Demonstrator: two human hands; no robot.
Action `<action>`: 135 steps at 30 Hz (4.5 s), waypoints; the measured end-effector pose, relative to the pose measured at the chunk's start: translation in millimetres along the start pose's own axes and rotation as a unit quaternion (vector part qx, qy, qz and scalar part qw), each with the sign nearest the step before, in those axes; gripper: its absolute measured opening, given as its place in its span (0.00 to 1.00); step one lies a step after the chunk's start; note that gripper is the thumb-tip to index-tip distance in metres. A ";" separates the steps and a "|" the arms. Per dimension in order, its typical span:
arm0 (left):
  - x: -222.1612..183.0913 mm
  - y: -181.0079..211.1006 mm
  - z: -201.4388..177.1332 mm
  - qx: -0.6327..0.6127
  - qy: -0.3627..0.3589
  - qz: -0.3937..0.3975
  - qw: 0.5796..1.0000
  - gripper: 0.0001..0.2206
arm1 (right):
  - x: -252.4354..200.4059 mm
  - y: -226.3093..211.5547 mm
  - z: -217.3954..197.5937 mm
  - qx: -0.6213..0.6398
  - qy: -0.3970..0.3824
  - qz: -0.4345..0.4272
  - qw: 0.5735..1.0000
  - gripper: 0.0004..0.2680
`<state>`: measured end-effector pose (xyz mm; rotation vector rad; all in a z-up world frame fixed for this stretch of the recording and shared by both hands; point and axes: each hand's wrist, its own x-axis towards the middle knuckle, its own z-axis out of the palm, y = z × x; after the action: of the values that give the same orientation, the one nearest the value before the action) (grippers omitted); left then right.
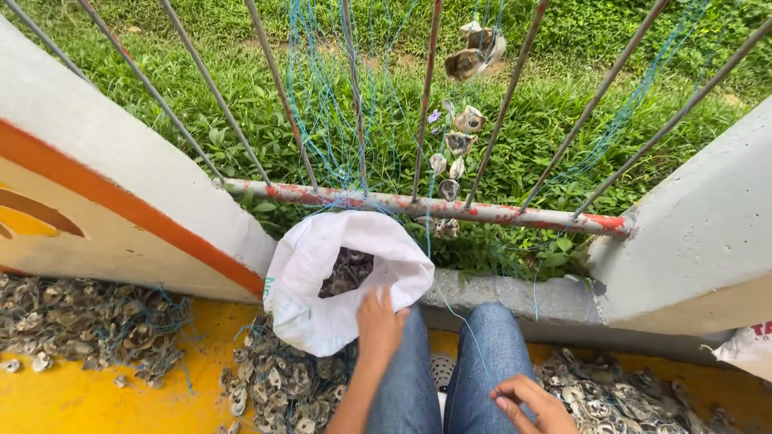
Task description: Tying individual oyster shells onto a blue string network attached to a railing, likely for spat collection.
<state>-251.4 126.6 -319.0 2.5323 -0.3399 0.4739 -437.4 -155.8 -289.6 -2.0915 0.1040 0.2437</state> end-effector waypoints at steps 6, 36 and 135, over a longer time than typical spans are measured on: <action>-13.1 -55.1 36.8 0.091 -0.231 -0.104 0.963 0.17 | 3.2 -3.4 6.5 -0.004 -0.014 -0.032 0.999 0.08; 61.6 -125.7 26.4 -0.579 -0.129 -0.307 0.744 0.20 | 6.1 -31.1 -6.3 0.063 -0.035 0.042 0.997 0.08; 16.7 159.2 -32.6 -0.854 -0.343 -0.107 0.376 0.14 | 17.0 -146.0 -33.7 0.283 0.379 -0.219 0.854 0.07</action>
<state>-297.5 10.8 -213.4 0.4119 -0.3936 -0.8174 -391.2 -110.2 -153.6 -1.4515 0.1431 -0.8135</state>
